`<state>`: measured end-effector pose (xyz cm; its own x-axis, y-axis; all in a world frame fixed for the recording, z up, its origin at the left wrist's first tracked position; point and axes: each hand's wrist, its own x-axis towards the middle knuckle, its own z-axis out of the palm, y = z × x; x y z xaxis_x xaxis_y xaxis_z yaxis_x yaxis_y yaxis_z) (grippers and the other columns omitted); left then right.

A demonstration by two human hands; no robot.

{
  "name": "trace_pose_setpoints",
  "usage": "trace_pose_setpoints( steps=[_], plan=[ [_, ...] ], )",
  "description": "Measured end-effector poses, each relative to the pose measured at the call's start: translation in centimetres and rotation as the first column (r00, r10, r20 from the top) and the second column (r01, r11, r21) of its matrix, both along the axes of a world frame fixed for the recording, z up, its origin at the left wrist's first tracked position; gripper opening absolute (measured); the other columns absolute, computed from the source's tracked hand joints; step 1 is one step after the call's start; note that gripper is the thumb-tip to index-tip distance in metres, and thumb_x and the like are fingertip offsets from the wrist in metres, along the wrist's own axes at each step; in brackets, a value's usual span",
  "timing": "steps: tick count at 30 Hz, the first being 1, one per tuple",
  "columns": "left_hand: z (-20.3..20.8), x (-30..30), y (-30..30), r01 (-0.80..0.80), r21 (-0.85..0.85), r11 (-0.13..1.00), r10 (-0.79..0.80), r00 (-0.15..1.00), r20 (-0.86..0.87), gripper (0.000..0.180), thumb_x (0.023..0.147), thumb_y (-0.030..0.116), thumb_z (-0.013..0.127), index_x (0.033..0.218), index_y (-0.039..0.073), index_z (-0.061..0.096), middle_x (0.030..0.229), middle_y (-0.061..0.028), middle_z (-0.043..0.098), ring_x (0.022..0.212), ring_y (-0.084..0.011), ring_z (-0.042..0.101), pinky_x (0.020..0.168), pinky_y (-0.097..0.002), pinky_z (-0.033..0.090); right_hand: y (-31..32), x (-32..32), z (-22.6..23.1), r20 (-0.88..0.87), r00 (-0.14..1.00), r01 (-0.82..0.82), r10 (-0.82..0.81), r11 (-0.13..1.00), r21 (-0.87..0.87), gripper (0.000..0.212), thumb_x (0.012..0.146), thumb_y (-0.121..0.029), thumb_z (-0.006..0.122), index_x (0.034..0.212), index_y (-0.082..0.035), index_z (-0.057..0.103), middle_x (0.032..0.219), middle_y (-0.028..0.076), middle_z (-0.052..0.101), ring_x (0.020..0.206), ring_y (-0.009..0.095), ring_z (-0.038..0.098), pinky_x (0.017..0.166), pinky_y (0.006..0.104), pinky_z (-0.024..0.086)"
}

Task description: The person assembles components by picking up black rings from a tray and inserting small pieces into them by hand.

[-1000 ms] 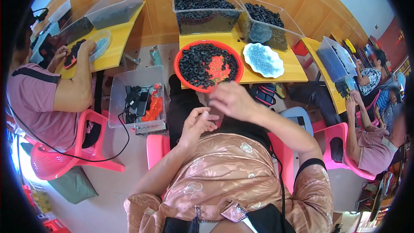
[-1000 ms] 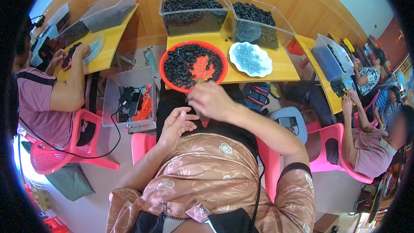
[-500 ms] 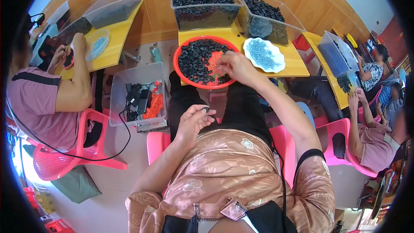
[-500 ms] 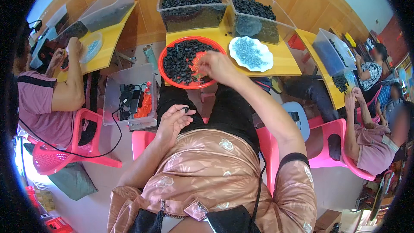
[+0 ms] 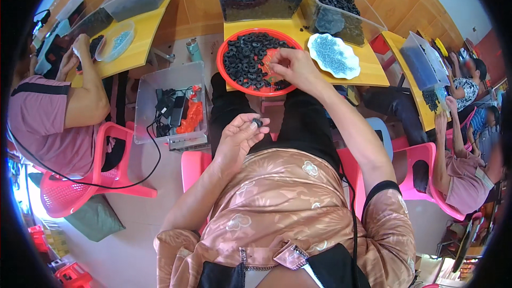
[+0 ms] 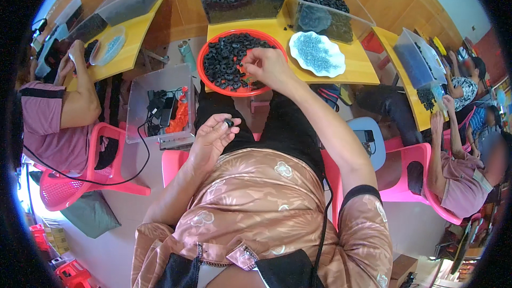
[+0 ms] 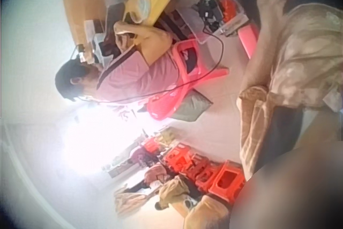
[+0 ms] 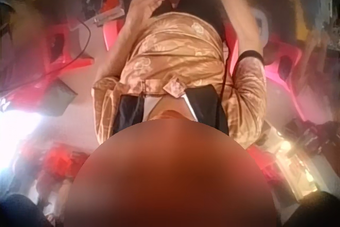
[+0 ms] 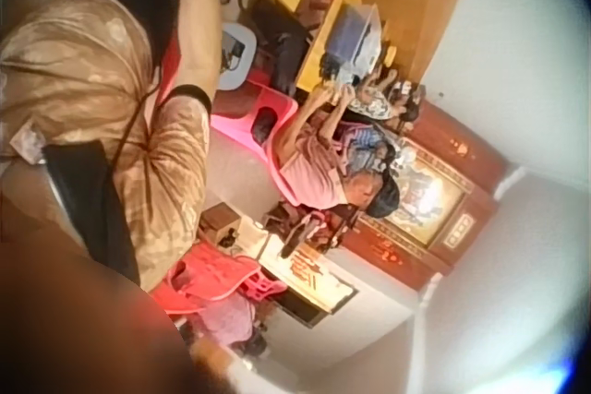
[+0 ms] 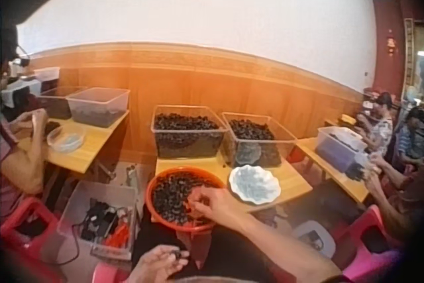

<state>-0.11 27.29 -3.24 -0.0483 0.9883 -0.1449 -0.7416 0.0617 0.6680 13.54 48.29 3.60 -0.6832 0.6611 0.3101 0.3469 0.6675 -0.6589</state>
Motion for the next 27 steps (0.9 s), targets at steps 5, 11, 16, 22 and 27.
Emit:
trace_pose_setpoints(
  steps=[5, 11, 16, 22, 27],
  plan=[
    [-0.5, 0.0, 0.1, -0.016, 0.016, 1.000, 0.016, 1.000, -0.008, 0.022, 0.094, 0.008, 0.056, 0.115, 0.004, 0.056, 0.113, -0.0135, 0.064, 0.096, -0.0164, 0.065, 0.083, -0.0259, 0.052, -7.6, 3.2, 0.9, -0.089, 0.995, -0.064, 0.054, 0.992, -0.110, 0.013, 0.082, -0.013, 0.067, 0.087, -0.001, 0.067, 0.069, 0.006, 0.064, 0.064, 0.011, 0.063, 0.056, 0.0284, 0.048],
    [-0.9, 0.3, 0.2, -0.062, -0.005, 0.998, 0.062, 0.994, -0.090, 0.019, 0.093, 0.006, 0.058, 0.112, 0.004, 0.059, 0.102, -0.0049, 0.065, 0.092, -0.0118, 0.062, 0.080, -0.0239, 0.049, -11.4, 4.1, -0.5, -0.082, 0.986, -0.152, 0.143, 0.982, -0.116, 0.010, 0.083, -0.009, 0.068, 0.086, 0.000, 0.064, 0.074, 0.007, 0.063, 0.063, 0.016, 0.062, 0.059, 0.0296, 0.049],
    [-1.2, 0.4, 0.2, -0.071, -0.028, 0.997, 0.067, 0.990, -0.125, 0.021, 0.090, 0.004, 0.061, 0.111, 0.002, 0.061, 0.097, -0.0019, 0.063, 0.085, -0.0091, 0.059, 0.077, -0.0224, 0.047, -11.6, 3.8, -1.3, 0.014, 0.990, -0.140, 0.140, 0.990, 0.003, 0.012, 0.081, -0.012, 0.068, 0.083, -0.001, 0.063, 0.074, 0.013, 0.061, 0.067, 0.028, 0.063, 0.061, 0.0367, 0.050],
    [-0.8, 0.5, 0.2, -0.123, 0.014, 0.992, 0.119, 0.910, -0.398, 0.021, 0.088, 0.005, 0.064, 0.109, 0.001, 0.062, 0.094, -0.0029, 0.064, 0.081, -0.0084, 0.059, 0.075, -0.0220, 0.046, -11.8, 3.8, -1.5, 0.007, 0.993, -0.119, 0.119, 0.992, 0.046, 0.014, 0.080, -0.015, 0.067, 0.082, -0.001, 0.063, 0.074, 0.014, 0.063, 0.071, 0.031, 0.064, 0.063, 0.0409, 0.050],
    [-0.5, 0.9, 0.0, -0.113, 0.048, 0.992, 0.122, 0.884, -0.451, 0.020, 0.088, 0.006, 0.065, 0.108, 0.001, 0.062, 0.089, -0.0035, 0.065, 0.077, -0.0086, 0.059, 0.072, -0.0219, 0.046, -11.7, 4.0, -1.5, -0.021, 0.989, -0.144, 0.145, 0.989, 0.023, 0.014, 0.081, -0.014, 0.068, 0.082, -0.001, 0.063, 0.074, 0.014, 0.063, 0.070, 0.031, 0.063, 0.063, 0.0405, 0.050]
  ],
)
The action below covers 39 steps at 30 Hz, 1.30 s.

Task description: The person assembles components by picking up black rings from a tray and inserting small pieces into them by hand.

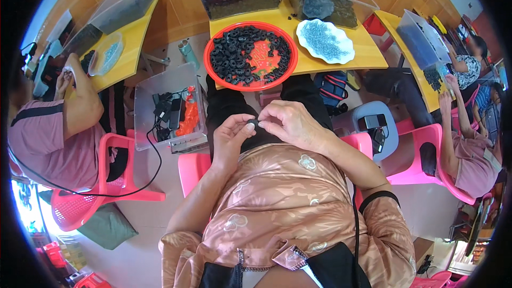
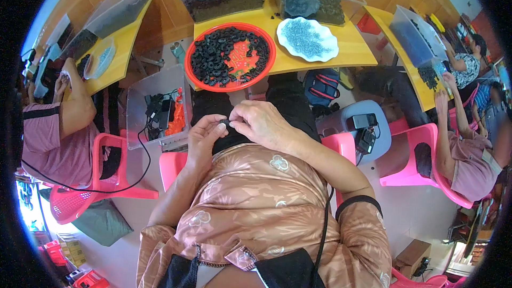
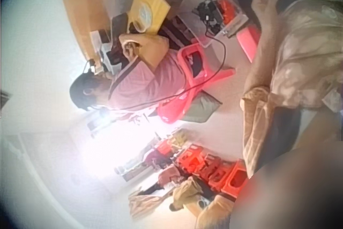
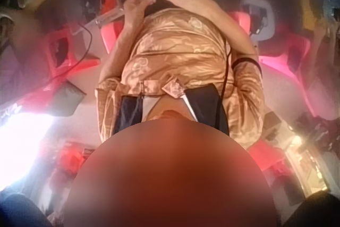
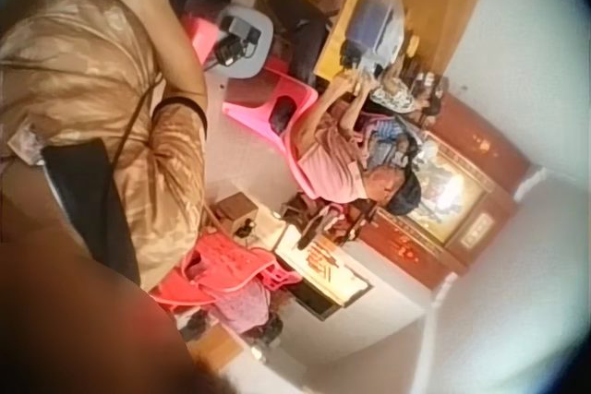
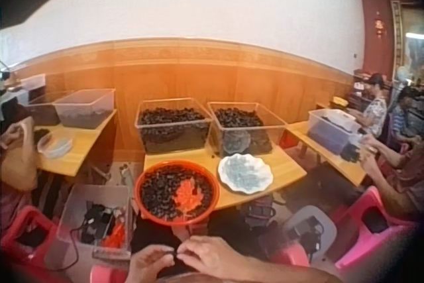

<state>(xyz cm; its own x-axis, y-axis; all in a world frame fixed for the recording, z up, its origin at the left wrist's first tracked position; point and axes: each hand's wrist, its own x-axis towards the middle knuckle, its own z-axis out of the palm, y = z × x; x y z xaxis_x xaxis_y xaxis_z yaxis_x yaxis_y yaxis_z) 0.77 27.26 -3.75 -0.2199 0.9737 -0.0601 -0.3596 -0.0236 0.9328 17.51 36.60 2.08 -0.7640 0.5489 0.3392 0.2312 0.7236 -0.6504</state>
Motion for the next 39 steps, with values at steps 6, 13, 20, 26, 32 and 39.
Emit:
trace_pose_setpoints(
  steps=[6, 13, 20, 26, 32, 39],
  plan=[
    [0.0, -0.3, -0.4, 0.200, -0.037, 0.979, -0.190, 0.963, 0.191, 0.015, 0.091, 0.006, 0.061, 0.106, 0.002, 0.062, 0.085, -0.0042, 0.064, 0.075, -0.0093, 0.059, 0.071, -0.0229, 0.047, 0.7, 0.4, 0.3, -0.029, 0.996, -0.087, 0.084, 0.837, -0.541, 0.016, 0.081, -0.013, 0.072, 0.087, 0.000, 0.066, 0.074, 0.007, 0.066, 0.067, 0.014, 0.062, 0.064, 0.0301, 0.049],
    [0.4, -0.1, -0.7, 0.325, 0.026, 0.945, -0.309, 0.868, 0.388, 0.014, 0.091, 0.005, 0.060, 0.104, 0.004, 0.060, 0.088, -0.0070, 0.065, 0.077, -0.0125, 0.060, 0.073, -0.0244, 0.048, 1.6, 0.7, 0.6, -0.109, 0.976, -0.206, 0.191, 0.624, -0.754, 0.014, 0.083, -0.012, 0.073, 0.088, -0.001, 0.067, 0.075, 0.000, 0.064, 0.069, 0.004, 0.058, 0.062, 0.0202, 0.046],
    [0.6, -0.2, -0.1, 0.299, 0.083, 0.951, -0.300, 0.817, 0.492, 0.010, 0.091, 0.008, 0.059, 0.100, 0.005, 0.059, 0.092, -0.0121, 0.066, 0.077, -0.0156, 0.060, 0.072, -0.0278, 0.049, 10.7, -0.6, 1.7, 0.071, 0.982, 0.176, -0.177, 0.984, 0.020, 0.018, 0.081, -0.010, 0.069, 0.095, 0.001, 0.068, 0.082, 0.011, 0.069, 0.075, 0.019, 0.068, 0.070, 0.0301, 0.052],
    [0.6, -0.4, -0.3, 0.278, 0.020, 0.961, -0.255, 0.848, 0.466, 0.019, 0.091, 0.009, 0.058, 0.109, 0.003, 0.060, 0.094, -0.0115, 0.066, 0.077, -0.0150, 0.060, 0.073, -0.0269, 0.048, 16.2, -3.4, -0.5, 0.217, 0.944, 0.159, -0.250, 0.918, 0.364, 0.024, 0.069, -0.013, 0.075, 0.090, -0.003, 0.071, 0.082, 0.017, 0.069, 0.081, 0.031, 0.067, 0.074, 0.0386, 0.052],
    [0.4, -0.4, -0.2, 0.281, 0.013, 0.959, -0.255, 0.846, 0.468, 0.020, 0.091, 0.009, 0.058, 0.110, 0.003, 0.061, 0.095, -0.0109, 0.066, 0.078, -0.0142, 0.060, 0.074, -0.0264, 0.048, 18.8, -5.0, -0.9, 0.354, 0.905, 0.131, -0.237, 0.946, 0.297, 0.019, 0.067, -0.018, 0.076, 0.080, -0.004, 0.072, 0.082, 0.019, 0.068, 0.080, 0.033, 0.067, 0.074, 0.0406, 0.052],
    [0.3, -0.3, -0.1, 0.270, 0.002, 0.963, -0.237, 0.840, 0.488, 0.019, 0.091, 0.008, 0.059, 0.109, 0.002, 0.062, 0.095, -0.0116, 0.065, 0.079, -0.0164, 0.058, 0.076, -0.0270, 0.048, 18.7, -6.5, -0.1, 0.530, 0.805, -0.005, -0.266, 0.891, 0.455, 0.021, 0.078, -0.015, 0.064, 0.084, 0.005, 0.068, 0.087, 0.026, 0.067, 0.087, 0.039, 0.066, 0.077, 0.0450, 0.053]
  ],
)
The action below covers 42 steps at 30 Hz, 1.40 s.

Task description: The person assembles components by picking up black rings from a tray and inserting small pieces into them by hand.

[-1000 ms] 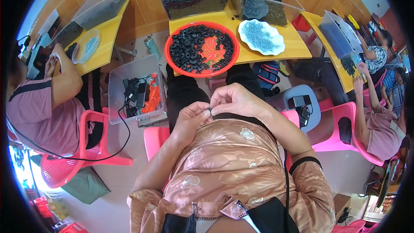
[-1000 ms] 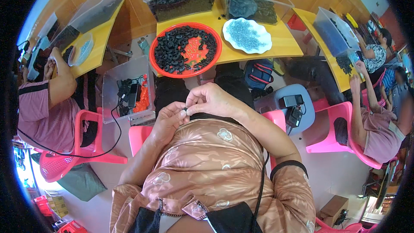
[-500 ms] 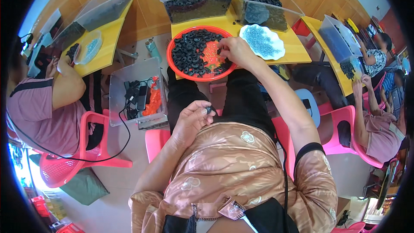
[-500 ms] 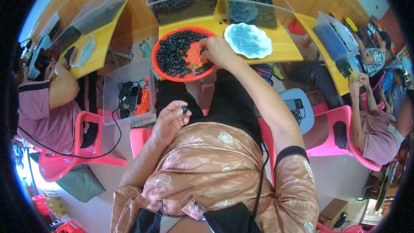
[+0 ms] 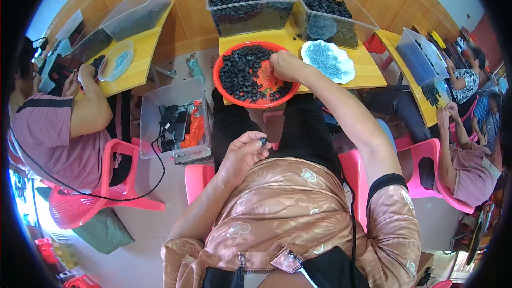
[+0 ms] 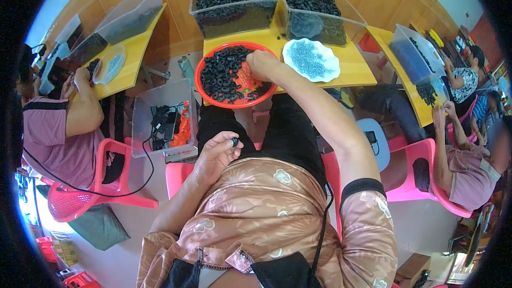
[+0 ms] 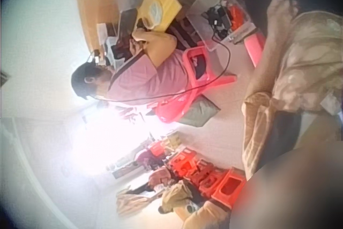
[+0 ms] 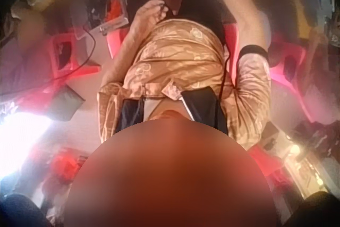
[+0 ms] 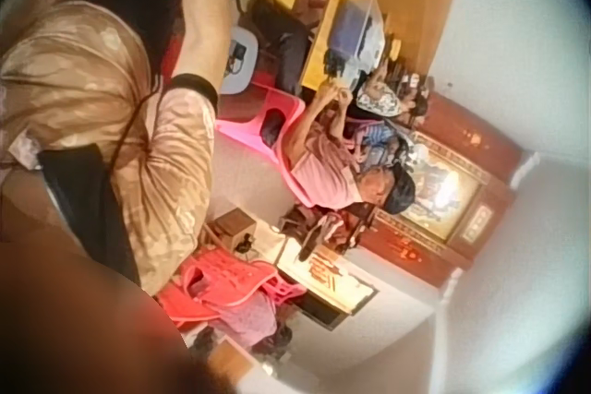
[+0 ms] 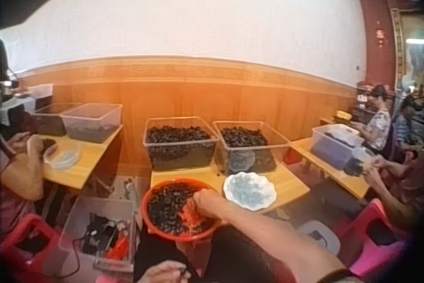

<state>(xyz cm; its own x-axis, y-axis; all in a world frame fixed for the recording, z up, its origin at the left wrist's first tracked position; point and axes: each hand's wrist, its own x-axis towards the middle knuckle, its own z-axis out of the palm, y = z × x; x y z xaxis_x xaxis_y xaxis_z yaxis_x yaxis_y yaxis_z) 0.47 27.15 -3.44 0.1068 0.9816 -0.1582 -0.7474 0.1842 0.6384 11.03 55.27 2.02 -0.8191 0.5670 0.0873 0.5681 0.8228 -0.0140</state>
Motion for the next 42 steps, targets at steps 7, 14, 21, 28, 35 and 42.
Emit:
trace_pose_setpoints(
  steps=[7, 14, 21, 28, 35, 42],
  plan=[
    [-0.2, 0.0, -0.1, -0.034, -0.016, 0.999, 0.034, 0.999, -0.036, 0.021, 0.092, 0.007, 0.058, 0.111, 0.001, 0.061, 0.097, -0.0124, 0.065, 0.081, -0.0160, 0.058, 0.078, -0.0273, 0.049, -6.5, 2.4, 2.9, -0.445, 0.892, -0.202, 0.079, 0.951, -0.235, 0.017, 0.078, -0.009, 0.064, 0.090, 0.003, 0.068, 0.079, 0.017, 0.068, 0.074, 0.025, 0.069, 0.068, 0.0355, 0.053],
    [-0.9, 0.1, 0.1, -0.027, 0.022, 0.999, 0.027, 1.000, -0.016, 0.020, 0.094, 0.012, 0.057, 0.111, 0.001, 0.062, 0.097, -0.0106, 0.065, 0.082, -0.0148, 0.060, 0.076, -0.0265, 0.050, -18.2, 4.8, 1.0, -0.662, 0.707, -0.357, -0.250, 0.682, -0.639, 0.016, 0.089, -0.005, 0.059, 0.102, 0.001, 0.066, 0.078, 0.008, 0.065, 0.066, 0.013, 0.066, 0.060, 0.0263, 0.051],
    [-1.1, 0.1, 0.0, -0.040, 0.003, 0.999, 0.040, 0.999, 0.010, 0.016, 0.095, 0.011, 0.056, 0.106, 0.003, 0.065, 0.100, -0.0077, 0.066, 0.087, -0.0166, 0.062, 0.074, -0.0278, 0.050, -19.9, 5.1, -0.1, -0.737, 0.636, -0.385, -0.229, 0.734, -0.560, 0.014, 0.088, 0.001, 0.060, 0.100, 0.002, 0.066, 0.089, 0.011, 0.064, 0.071, 0.015, 0.066, 0.064, 0.0267, 0.052],
    [-0.6, 0.2, 0.0, -0.034, 0.018, 0.999, 0.034, 0.999, -0.026, 0.021, 0.096, 0.014, 0.056, 0.110, 0.002, 0.064, 0.094, -0.0077, 0.068, 0.076, -0.0101, 0.059, 0.071, -0.0228, 0.050, -20.0, 5.9, -2.1, -0.761, 0.524, -0.532, -0.383, 0.551, -0.644, 0.013, 0.090, 0.001, 0.059, 0.101, 0.003, 0.066, 0.103, 0.009, 0.060, 0.080, 0.011, 0.063, 0.070, 0.0245, 0.051],
    [-0.6, 0.3, 0.2, 0.010, 0.000, 1.000, -0.010, 0.993, -0.121, 0.015, 0.094, 0.011, 0.059, 0.105, 0.002, 0.064, 0.090, -0.0055, 0.067, 0.073, -0.0090, 0.058, 0.067, -0.0223, 0.048, -20.1, 6.7, -1.7, -0.746, 0.612, -0.424, -0.262, 0.688, -0.589, 0.013, 0.087, -0.002, 0.062, 0.099, -0.001, 0.067, 0.096, 0.009, 0.061, 0.082, 0.017, 0.064, 0.074, 0.0287, 0.050],
    [-0.5, 0.5, 0.3, -0.015, 0.002, 1.000, 0.015, 0.945, -0.326, 0.014, 0.093, 0.007, 0.059, 0.104, 0.001, 0.064, 0.090, -0.0060, 0.068, 0.072, -0.0070, 0.056, 0.067, -0.0209, 0.046, -19.6, 7.9, -0.2, -0.575, 0.801, -0.262, 0.164, 0.961, -0.090, 0.016, 0.081, -0.006, 0.067, 0.097, -0.006, 0.068, 0.083, 0.007, 0.063, 0.075, 0.025, 0.062, 0.067, 0.0344, 0.047]
  ],
)
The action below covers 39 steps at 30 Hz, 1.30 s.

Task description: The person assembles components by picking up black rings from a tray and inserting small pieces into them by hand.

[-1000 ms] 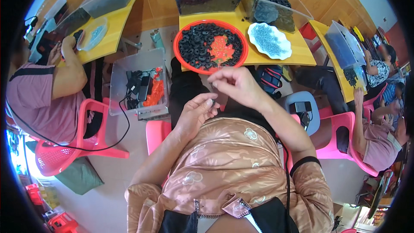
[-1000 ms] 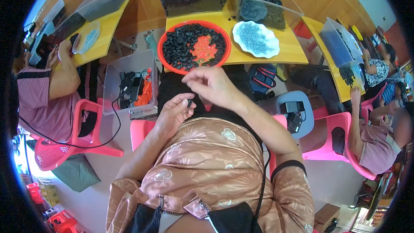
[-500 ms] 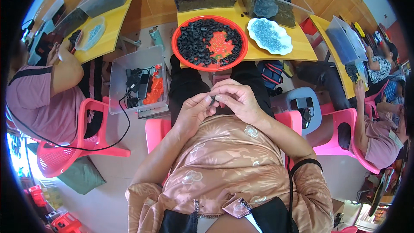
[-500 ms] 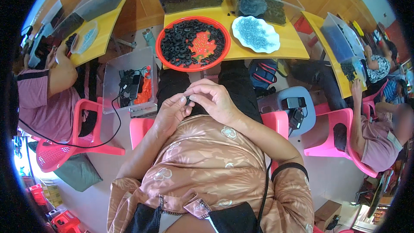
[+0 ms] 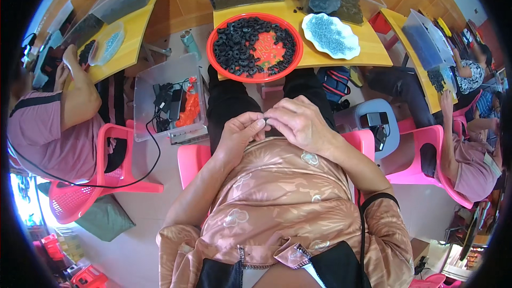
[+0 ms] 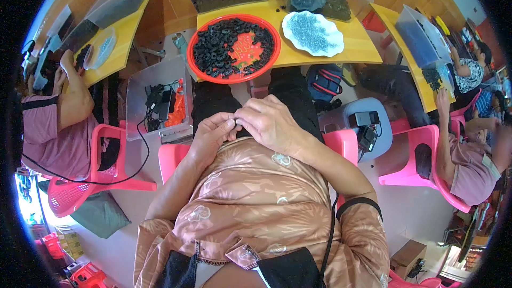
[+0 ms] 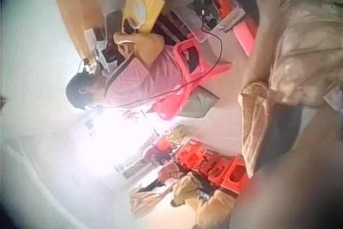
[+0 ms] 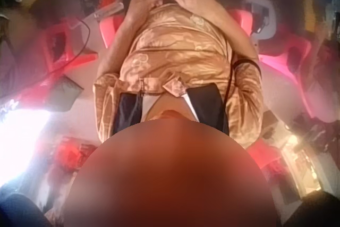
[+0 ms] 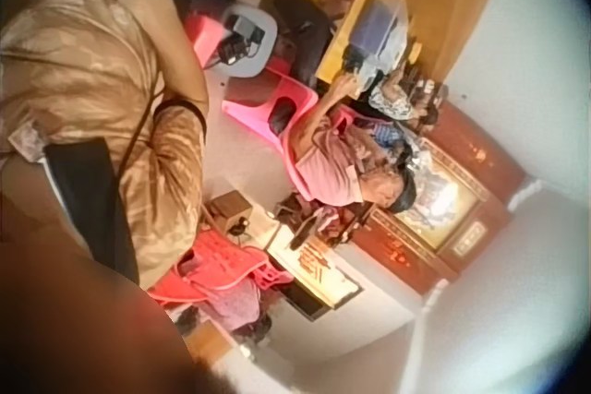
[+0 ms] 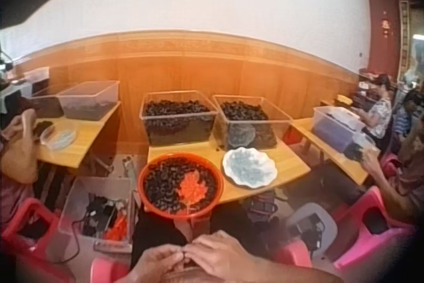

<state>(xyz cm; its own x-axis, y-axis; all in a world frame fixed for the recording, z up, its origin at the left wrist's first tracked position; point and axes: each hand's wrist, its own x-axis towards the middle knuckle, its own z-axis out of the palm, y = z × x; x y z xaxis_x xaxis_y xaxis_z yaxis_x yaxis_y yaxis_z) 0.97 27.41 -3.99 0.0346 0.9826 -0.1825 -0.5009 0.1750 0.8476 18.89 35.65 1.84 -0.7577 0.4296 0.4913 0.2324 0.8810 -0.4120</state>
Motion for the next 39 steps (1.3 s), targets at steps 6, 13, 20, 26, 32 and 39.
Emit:
trace_pose_setpoints(
  steps=[6, 13, 20, 26, 32, 39],
  plan=[
    [0.6, 0.0, -0.1, -0.040, 0.067, 0.997, 0.041, 0.999, -0.009, 0.024, 0.093, 0.004, 0.056, 0.117, 0.000, 0.055, 0.100, -0.0100, 0.066, 0.085, -0.0118, 0.062, 0.077, -0.0240, 0.050, 0.5, 0.1, -0.3, -0.076, 0.987, 0.075, -0.143, 0.820, -0.568, 0.009, 0.086, -0.008, 0.067, 0.092, -0.002, 0.069, 0.075, 0.000, 0.061, 0.060, 0.003, 0.050, 0.052, 0.0210, 0.038],
    [0.1, 0.0, -0.1, -0.017, 0.132, 0.991, 0.032, 0.993, -0.114, 0.019, 0.093, 0.002, 0.055, 0.112, 0.000, 0.051, 0.097, -0.0108, 0.066, 0.086, -0.0142, 0.065, 0.078, -0.0250, 0.051, 0.1, 0.0, -0.5, 0.009, 0.993, 0.085, -0.115, 0.679, -0.730, 0.017, 0.086, -0.015, 0.068, 0.090, 0.002, 0.069, 0.072, 0.006, 0.068, 0.059, 0.005, 0.054, 0.053, 0.0236, 0.044],
    [-0.2, 0.0, -0.6, 0.050, 0.120, 0.991, -0.021, 0.972, -0.234, 0.015, 0.093, 0.000, 0.053, 0.107, 0.002, 0.049, 0.095, -0.0103, 0.065, 0.082, -0.0131, 0.064, 0.073, -0.0252, 0.051, 0.0, -0.1, -1.2, 0.077, 0.995, 0.095, -0.056, 0.630, -0.771, 0.018, 0.086, -0.016, 0.067, 0.088, 0.002, 0.069, 0.074, 0.007, 0.069, 0.066, 0.007, 0.060, 0.059, 0.0237, 0.048],
    [-1.2, 0.6, -0.7, 0.116, 0.119, 0.986, -0.075, 0.950, -0.303, 0.017, 0.092, 0.000, 0.055, 0.107, 0.003, 0.048, 0.089, -0.0031, 0.058, 0.080, -0.0086, 0.056, 0.074, -0.0233, 0.047, 0.3, 1.1, -2.0, 0.081, 0.996, 0.056, 0.040, 0.421, -0.905, 0.016, 0.089, -0.014, 0.065, 0.090, 0.001, 0.068, 0.077, 0.003, 0.067, 0.064, 0.006, 0.059, 0.058, 0.0220, 0.048],
    [-1.3, 0.6, -0.6, 0.161, 0.125, 0.979, -0.087, 0.886, -0.456, 0.016, 0.091, -0.002, 0.052, 0.106, 0.003, 0.048, 0.090, -0.0036, 0.060, 0.082, -0.0082, 0.057, 0.073, -0.0238, 0.046, -0.3, 1.0, -2.9, 0.030, 0.999, 0.033, -0.013, 0.422, -0.906, 0.014, 0.088, -0.011, 0.063, 0.093, 0.003, 0.067, 0.077, 0.004, 0.067, 0.063, 0.005, 0.057, 0.058, 0.0212, 0.048],
    [0.1, 0.8, -0.9, 0.158, 0.266, 0.951, 0.043, 0.784, -0.619, 0.013, 0.090, 0.003, 0.054, 0.100, 0.001, 0.045, 0.078, -0.0119, 0.063, 0.074, -0.0187, 0.064, 0.067, -0.0327, 0.049, -0.5, 1.2, -3.8, -0.051, 0.996, -0.017, -0.073, 0.415, -0.910, 0.008, 0.085, -0.005, 0.063, 0.089, 0.002, 0.065, 0.074, 0.003, 0.065, 0.061, 0.005, 0.056, 0.055, 0.0194, 0.046]
  ],
)
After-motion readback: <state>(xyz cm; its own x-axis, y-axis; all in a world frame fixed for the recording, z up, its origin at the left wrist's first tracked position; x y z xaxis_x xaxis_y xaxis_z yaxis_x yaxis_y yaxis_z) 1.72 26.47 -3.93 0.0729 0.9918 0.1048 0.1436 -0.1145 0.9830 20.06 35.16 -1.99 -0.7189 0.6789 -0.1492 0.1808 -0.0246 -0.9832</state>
